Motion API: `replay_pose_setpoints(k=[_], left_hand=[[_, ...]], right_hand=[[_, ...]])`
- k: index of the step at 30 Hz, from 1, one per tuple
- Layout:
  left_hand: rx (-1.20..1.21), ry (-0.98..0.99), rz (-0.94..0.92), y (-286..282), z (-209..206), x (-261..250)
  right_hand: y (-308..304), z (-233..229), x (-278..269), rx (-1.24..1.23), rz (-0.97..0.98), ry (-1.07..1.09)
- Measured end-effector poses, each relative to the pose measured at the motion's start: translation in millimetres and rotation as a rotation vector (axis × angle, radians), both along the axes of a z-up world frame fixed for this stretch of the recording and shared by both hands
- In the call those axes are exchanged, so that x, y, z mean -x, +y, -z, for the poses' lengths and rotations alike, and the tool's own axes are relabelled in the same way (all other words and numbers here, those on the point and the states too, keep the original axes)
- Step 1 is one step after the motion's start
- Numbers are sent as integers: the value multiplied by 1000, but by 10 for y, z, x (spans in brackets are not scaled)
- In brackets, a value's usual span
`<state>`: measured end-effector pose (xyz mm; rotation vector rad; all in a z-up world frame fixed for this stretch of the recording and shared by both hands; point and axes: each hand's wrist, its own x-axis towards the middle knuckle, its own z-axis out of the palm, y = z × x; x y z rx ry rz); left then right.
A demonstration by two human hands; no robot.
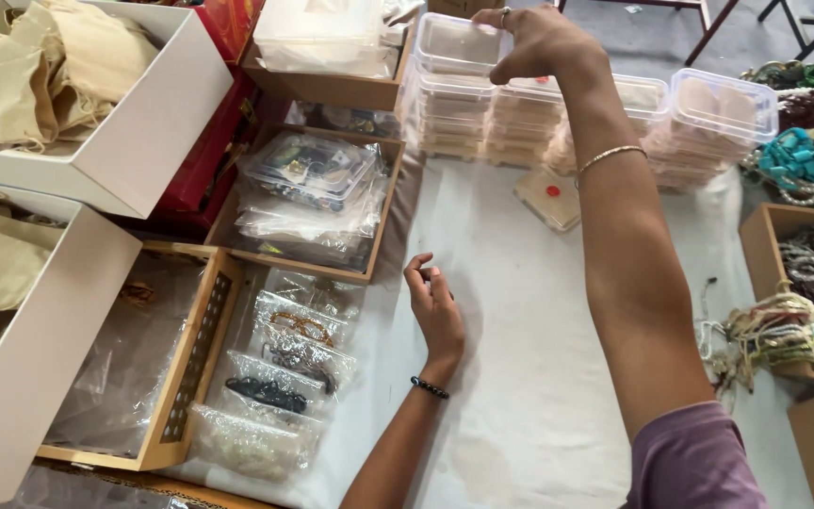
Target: The recorder is sorting and organizing various pieces of jewelry, including necklaces and bracelets, on a table and placing them into small plastic boxes.
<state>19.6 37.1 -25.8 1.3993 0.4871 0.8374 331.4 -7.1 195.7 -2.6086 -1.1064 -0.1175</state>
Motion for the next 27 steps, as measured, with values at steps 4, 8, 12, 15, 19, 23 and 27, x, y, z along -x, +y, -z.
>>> replay_pose_setpoints(k=[4, 8, 12, 15, 19, 23, 27], left_hand=[[114, 14, 93, -35, -11, 29], [161, -17, 114, -1, -82, 50], [151, -18, 113, -12, -45, -12], [92, 14, 93, -51, 74, 14], [50, -19, 80, -63, 3, 4], [90, 17, 94, -32, -33, 24], [18, 71, 75, -36, 27, 11]], right_hand=[[79, 83, -150, 90, 106, 143], [-70, 374, -337, -48, 59, -115], [-785, 607, 433, -318, -84, -413], [-1126, 981, 974, 216, 298, 131], [-1469, 1485, 902, 135, 116, 61], [-1478, 1142, 841, -283, -261, 42], [-1280, 547, -13, -344, -230, -86]])
